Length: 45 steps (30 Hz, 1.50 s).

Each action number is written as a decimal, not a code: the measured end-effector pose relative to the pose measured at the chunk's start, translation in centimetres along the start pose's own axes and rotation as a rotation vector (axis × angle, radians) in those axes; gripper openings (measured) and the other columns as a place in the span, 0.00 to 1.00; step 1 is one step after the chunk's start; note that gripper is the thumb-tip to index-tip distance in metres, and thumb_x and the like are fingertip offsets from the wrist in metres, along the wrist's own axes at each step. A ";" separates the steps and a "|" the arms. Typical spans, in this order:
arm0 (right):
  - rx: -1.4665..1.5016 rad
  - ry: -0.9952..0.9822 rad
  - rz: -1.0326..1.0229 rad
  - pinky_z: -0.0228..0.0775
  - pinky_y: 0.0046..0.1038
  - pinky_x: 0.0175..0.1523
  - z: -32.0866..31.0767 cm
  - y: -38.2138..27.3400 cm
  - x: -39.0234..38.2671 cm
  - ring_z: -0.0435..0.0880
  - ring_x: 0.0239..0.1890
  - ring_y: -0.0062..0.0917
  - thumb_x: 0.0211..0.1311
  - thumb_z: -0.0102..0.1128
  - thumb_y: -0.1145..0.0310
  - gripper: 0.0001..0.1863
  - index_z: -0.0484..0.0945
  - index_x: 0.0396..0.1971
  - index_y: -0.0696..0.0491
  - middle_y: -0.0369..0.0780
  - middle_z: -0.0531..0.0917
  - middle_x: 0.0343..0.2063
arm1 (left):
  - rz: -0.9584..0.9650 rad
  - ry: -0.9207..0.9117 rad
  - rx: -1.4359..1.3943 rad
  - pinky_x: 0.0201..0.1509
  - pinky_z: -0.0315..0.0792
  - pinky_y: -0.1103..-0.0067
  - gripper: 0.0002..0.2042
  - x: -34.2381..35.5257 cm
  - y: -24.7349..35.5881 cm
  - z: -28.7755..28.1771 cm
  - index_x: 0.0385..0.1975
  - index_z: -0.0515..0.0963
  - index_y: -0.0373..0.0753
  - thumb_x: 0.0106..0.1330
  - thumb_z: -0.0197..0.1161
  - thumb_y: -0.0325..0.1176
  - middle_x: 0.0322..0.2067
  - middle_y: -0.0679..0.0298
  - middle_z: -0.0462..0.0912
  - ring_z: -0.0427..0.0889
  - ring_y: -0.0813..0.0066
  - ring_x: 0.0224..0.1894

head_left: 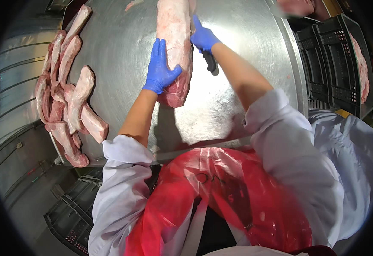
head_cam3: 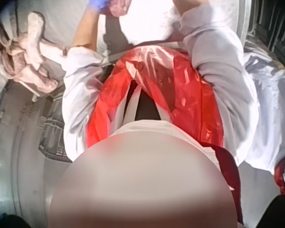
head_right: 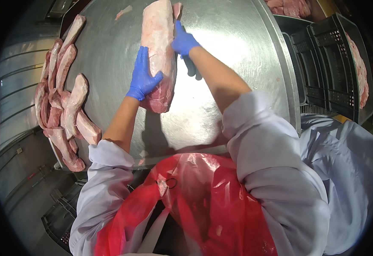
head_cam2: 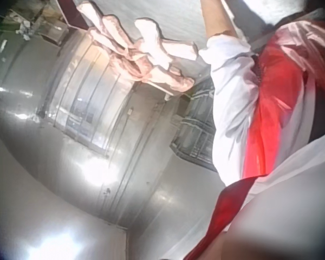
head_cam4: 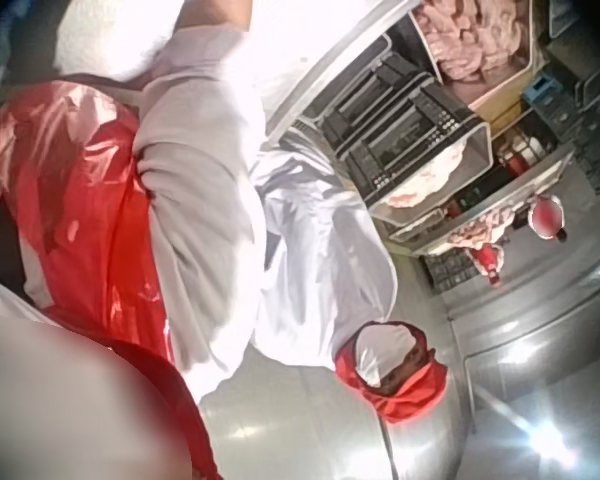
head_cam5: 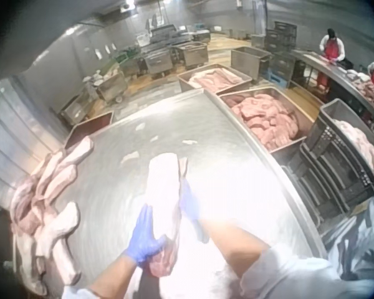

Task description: The person uses a knife to trim fat and connective tissue from large cuts of raw meat on a stainless steel table. They repeatedly lift the meat, make precise cuts to remove unwanted layers, and place the trimmed pieces into a black crate below. The process involves handling multiple pieces of meat sequentially.

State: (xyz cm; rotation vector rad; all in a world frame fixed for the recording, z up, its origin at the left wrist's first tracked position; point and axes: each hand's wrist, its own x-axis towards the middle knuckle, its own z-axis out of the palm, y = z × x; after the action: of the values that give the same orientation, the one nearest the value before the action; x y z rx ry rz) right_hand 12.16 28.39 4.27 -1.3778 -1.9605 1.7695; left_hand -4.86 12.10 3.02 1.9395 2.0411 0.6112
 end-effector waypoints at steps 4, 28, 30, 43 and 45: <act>-0.080 0.038 0.052 0.77 0.34 0.25 4.4 3.1 -5.3 0.79 0.18 0.31 0.61 0.53 0.68 0.50 0.34 0.78 0.39 0.46 0.81 0.24 | 0.014 0.004 -0.033 0.78 0.50 0.62 0.52 -0.3 -0.2 -0.2 0.73 0.49 0.28 0.51 0.68 0.48 0.72 0.37 0.51 0.50 0.42 0.76; -0.104 -0.033 -0.095 0.74 0.45 0.46 10.2 13.3 -37.2 0.85 0.38 0.50 0.63 0.52 0.73 0.46 0.39 0.77 0.49 0.58 0.83 0.38 | -0.600 -0.190 0.394 0.72 0.60 0.53 0.58 4.2 7.5 -0.4 0.74 0.46 0.31 0.50 0.71 0.58 0.71 0.41 0.55 0.60 0.45 0.72; 0.081 0.132 -0.070 0.76 0.32 0.39 7.9 13.2 -38.2 0.83 0.27 0.30 0.61 0.53 0.76 0.47 0.40 0.78 0.47 0.44 0.82 0.27 | -0.633 -0.188 0.499 0.69 0.61 0.49 0.60 5.5 8.7 0.4 0.75 0.44 0.32 0.49 0.72 0.59 0.70 0.42 0.57 0.63 0.45 0.71; 0.333 0.379 0.077 0.74 0.28 0.35 -1.1 18.6 -35.1 0.78 0.26 0.22 0.60 0.50 0.76 0.48 0.38 0.78 0.43 0.38 0.79 0.23 | -0.619 -0.569 -0.840 0.54 0.78 0.72 0.26 8.5 -8.4 -5.8 0.52 0.79 0.31 0.52 0.64 0.36 0.45 0.54 0.85 0.85 0.61 0.44; 0.379 0.354 0.059 0.74 0.28 0.35 -2.3 18.8 -33.9 0.78 0.26 0.22 0.60 0.50 0.75 0.48 0.38 0.78 0.42 0.37 0.79 0.24 | -0.712 -0.484 -1.238 0.61 0.73 0.74 0.23 4.3 -11.8 -4.5 0.52 0.79 0.35 0.54 0.58 0.32 0.47 0.58 0.83 0.81 0.68 0.52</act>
State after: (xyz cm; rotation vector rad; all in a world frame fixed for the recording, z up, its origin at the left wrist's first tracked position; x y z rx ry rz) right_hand 42.25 3.85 3.75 -1.4958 -1.3394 1.6677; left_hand -17.71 15.53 1.88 0.5202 1.2979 0.8031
